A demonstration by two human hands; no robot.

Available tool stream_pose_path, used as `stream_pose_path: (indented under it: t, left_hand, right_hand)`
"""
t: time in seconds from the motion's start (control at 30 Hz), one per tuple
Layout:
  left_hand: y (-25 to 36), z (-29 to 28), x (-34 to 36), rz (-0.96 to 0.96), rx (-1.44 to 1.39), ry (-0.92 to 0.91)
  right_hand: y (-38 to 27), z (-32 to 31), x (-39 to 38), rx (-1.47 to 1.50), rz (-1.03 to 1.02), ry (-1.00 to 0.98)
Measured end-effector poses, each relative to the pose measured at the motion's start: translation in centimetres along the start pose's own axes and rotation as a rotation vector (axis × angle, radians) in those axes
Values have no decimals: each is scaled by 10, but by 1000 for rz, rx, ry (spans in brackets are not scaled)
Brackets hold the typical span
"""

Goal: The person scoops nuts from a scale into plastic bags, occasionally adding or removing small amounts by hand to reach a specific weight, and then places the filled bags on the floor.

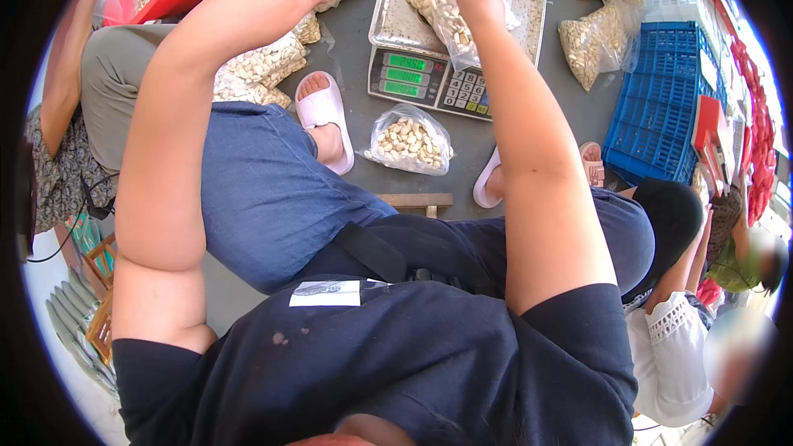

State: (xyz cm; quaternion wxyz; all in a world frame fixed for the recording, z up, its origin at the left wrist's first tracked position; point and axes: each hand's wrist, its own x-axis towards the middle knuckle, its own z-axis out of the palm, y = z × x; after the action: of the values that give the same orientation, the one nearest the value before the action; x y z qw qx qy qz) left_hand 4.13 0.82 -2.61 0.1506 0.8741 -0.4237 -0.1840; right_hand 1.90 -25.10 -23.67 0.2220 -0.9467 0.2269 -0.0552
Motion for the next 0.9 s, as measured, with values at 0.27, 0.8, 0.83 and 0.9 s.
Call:
stream_pose_path:
  t: [0.27, 0.8, 0.83, 0.9]
  left_hand:
    - [-4, 1, -8, -39, -5, -179]
    - [-11, 18, -23, 37, 74, -132]
    - [-11, 18, -26, 36, 49, -112]
    - [-15, 21, -27, 42, -7, -72]
  right_hand:
    - [-36, -63, -36, 395, 198, -26]
    - [5, 98, -229, -381, -420, -758]
    - [-10, 83, -211, -371, -402, -862]
    - [-39, 44, -181, -285, -328, -894]
